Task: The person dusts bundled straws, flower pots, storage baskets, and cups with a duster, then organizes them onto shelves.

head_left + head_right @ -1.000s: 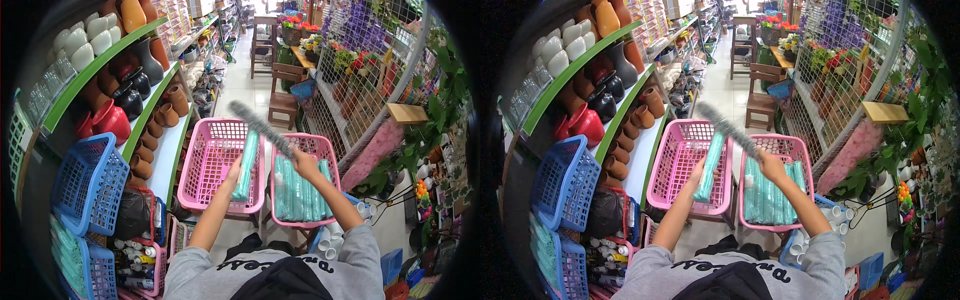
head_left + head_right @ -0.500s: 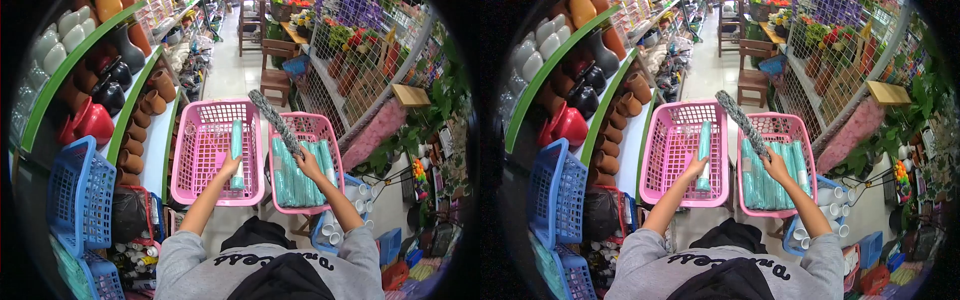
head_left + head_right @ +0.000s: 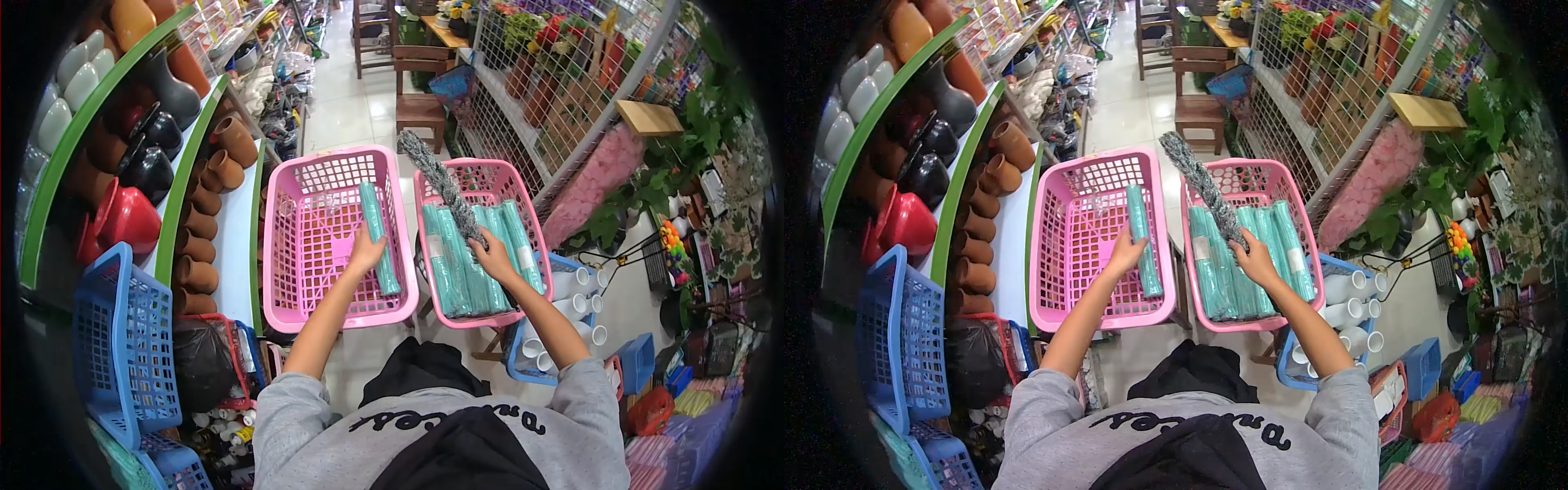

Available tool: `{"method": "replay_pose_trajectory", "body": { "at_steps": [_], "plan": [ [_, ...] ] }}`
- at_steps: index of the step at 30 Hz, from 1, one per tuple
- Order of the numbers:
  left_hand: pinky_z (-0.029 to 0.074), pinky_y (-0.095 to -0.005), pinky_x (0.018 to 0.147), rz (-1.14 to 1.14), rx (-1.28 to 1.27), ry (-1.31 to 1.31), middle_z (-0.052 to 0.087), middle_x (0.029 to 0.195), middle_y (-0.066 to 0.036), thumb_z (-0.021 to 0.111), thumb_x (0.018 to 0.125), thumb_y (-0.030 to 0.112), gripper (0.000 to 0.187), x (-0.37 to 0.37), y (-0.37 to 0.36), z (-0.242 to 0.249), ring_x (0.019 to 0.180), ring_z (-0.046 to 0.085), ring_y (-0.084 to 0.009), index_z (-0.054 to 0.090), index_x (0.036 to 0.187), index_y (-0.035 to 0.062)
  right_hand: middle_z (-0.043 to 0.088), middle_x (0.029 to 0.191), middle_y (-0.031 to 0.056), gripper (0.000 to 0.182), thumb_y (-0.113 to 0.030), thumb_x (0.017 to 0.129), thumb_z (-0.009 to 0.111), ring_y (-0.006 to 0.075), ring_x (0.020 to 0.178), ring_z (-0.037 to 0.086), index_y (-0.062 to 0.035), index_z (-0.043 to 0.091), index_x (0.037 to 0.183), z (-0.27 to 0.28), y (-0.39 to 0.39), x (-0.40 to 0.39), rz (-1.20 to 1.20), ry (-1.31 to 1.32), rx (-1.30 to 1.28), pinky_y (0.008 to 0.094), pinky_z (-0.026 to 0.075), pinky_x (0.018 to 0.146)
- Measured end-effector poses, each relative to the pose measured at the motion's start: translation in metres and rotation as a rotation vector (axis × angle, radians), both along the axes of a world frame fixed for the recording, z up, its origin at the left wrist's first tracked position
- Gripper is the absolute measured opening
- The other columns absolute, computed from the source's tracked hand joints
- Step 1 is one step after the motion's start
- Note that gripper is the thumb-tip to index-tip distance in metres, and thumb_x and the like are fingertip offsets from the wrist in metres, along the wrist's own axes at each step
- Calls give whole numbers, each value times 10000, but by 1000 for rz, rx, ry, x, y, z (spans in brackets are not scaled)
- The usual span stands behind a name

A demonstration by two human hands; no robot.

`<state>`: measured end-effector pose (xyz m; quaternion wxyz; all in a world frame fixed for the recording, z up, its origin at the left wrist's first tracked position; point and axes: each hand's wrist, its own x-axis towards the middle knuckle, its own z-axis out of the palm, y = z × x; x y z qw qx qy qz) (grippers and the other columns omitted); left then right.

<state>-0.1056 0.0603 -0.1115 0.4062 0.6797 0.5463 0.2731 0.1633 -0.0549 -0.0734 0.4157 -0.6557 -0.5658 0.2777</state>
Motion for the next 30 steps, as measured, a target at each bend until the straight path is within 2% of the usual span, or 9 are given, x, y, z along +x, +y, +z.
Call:
{"method": "replay_pose_trajectory", "body": {
  "at_steps": [2, 5, 8, 10, 14, 17, 23, 28, 30],
  "plan": [
    [315, -391, 957, 65, 344, 22, 379, 1202, -245, 569, 764, 176, 558, 18, -8, 28, 1106, 404, -363, 340, 1222, -44, 573, 659, 125, 380, -197, 811, 547, 163, 550, 566, -3, 484, 1131, 5, -6, 4, -20, 18, -42, 298, 442, 526],
    [325, -381, 945, -146, 470, -131, 422, 1165, -218, 555, 773, 155, 482, 56, -26, 86, 1074, 429, -348, 388, 1189, -25, 578, 667, 121, 388, -214, 813, 546, 164, 536, 563, -10, 483, 1137, 2, -14, 17, -71, -54, 99, 297, 444, 529],
    [359, -367, 907, -321, 492, -289, 488, 1083, -186, 558, 770, 146, 391, 106, -45, 105, 1027, 471, -311, 461, 1125, 13, 608, 788, 168, 414, -246, 816, 545, 233, 689, 600, 1, 473, 1141, 26, -34, 26, -160, -63, 44, 325, 455, 649],
    [411, -329, 834, -437, 317, -344, 526, 1079, -157, 568, 794, 179, 383, 138, -59, 100, 993, 521, -233, 475, 1131, 25, 604, 910, 195, 415, -265, 821, 544, 272, 857, 593, 16, 476, 1119, 25, -47, 42, -244, -66, 32, 334, 436, 751],
    [456, -299, 728, -499, -105, -504, 576, 1002, -108, 550, 819, 234, 356, 210, -96, 30, 875, 567, -172, 519, 1099, 16, 600, 929, 189, 401, -274, 829, 543, 266, 860, 591, 13, 486, 1104, 18, -79, 83, -312, 6, -20, 327, 435, 757],
    [467, -293, 682, -473, -379, -398, 593, 932, -94, 550, 813, 256, 366, 251, -124, -35, 832, 574, -171, 539, 1073, -2, 601, 939, 184, 405, -279, 831, 547, 258, 866, 589, 9, 486, 1110, 2, -106, 108, -352, 64, 1, 323, 436, 759],
    [474, -265, 605, -509, -341, -50, 600, 869, -130, 563, 792, 291, 469, 306, -103, -113, 780, 579, -157, 511, 1074, -80, 601, 956, 194, 412, -266, 828, 554, 262, 904, 586, 15, 477, 1118, -3, -149, 129, -480, 170, -140, 325, 432, 785],
    [437, -402, 795, -277, -149, 176, 574, 953, -274, 630, 691, 454, 651, 327, -122, -74, 921, 560, -385, 505, 1004, -104, 597, 971, 181, 403, -254, 833, 546, 252, 918, 579, 23, 474, 1117, -2, -172, 135, -486, 213, -144, 316, 419, 809],
    [441, -396, 793, -277, -160, 207, 574, 956, -271, 635, 687, 451, 657, 328, -128, -54, 918, 563, -378, 495, 1014, -102, 599, 964, 174, 408, -257, 835, 542, 240, 908, 579, 25, 469, 1121, 8, -181, 135, -470, 242, -145, 311, 424, 800]
  ]
}}
